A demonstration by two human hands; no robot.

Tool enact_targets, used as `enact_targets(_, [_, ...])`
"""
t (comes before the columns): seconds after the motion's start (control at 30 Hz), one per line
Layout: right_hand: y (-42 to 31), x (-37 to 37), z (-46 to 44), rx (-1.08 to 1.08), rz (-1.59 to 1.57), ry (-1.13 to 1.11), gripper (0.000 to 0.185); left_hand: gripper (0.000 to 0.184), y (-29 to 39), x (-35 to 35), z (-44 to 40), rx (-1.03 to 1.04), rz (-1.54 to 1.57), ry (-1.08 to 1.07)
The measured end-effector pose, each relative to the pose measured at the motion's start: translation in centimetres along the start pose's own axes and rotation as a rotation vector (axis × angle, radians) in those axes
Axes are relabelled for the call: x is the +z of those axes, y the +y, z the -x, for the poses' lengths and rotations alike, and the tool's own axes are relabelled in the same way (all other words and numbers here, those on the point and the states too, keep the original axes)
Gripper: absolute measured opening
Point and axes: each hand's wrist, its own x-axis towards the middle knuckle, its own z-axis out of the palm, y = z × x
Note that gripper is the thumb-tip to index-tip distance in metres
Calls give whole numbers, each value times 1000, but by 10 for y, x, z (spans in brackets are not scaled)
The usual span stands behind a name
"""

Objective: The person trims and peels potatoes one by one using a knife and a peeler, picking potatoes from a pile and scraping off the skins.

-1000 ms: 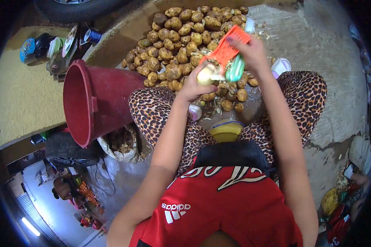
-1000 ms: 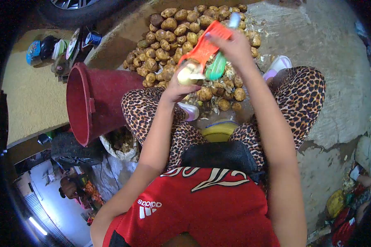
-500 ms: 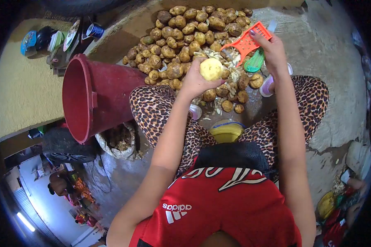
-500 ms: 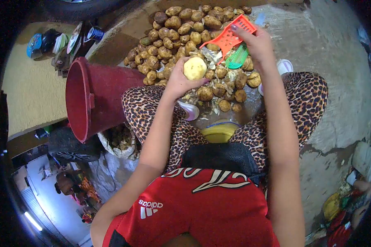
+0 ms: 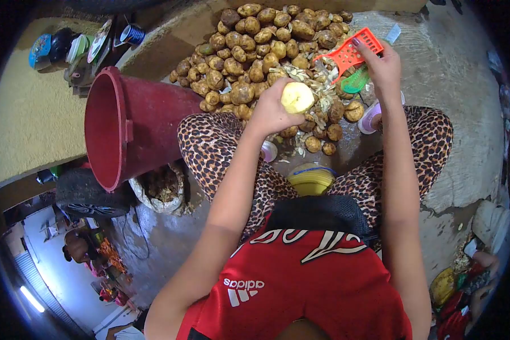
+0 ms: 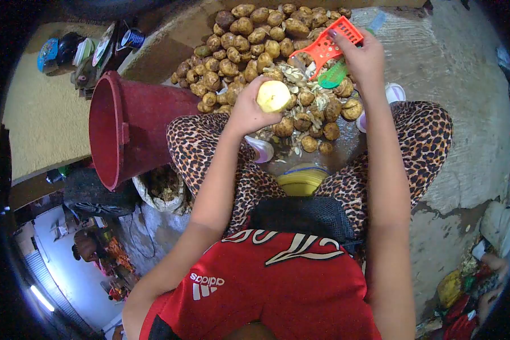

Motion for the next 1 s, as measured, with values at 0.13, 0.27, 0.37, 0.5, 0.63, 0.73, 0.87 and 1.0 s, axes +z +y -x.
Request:
enact_targets(0.13, [-4, 30, 26, -131, 81, -84, 27, 59, 10, 0, -3, -56, -77, 36])
enact_targets(0.27, [-4, 9, 11, -155, 234, 50, 26, 59, 15, -2, 3, -54, -130, 70])
enact_targets(0.37, [2, 4, 2, 97, -174, 21, 26, 57, 9, -2, 4, -3, -162, 106])
enact_targets(0.5, [1, 37, 28, 24, 195, -127, 29, 57, 5, -1, 1, 7, -98, 100])
enact_targets(0.63, [27, -3, -6, -117, 364, 214, 33, 58, 11, -13, 9, -16, -184, 187])
enact_targets(0.73, [32, -27, -21, 2, 246, 237, 33, 57, 17, -54, 19, 42, -358, 484])
enact_targets(0.87, [17, -32, -18, -83, 410, 147, 31, 56, 18, -184, 55, 106, -578, 990])
enact_targets(1.0, [-6, -17, 0, -330, 751, 137, 30, 76, -26, -339, 118, -269, -1145, 1109])
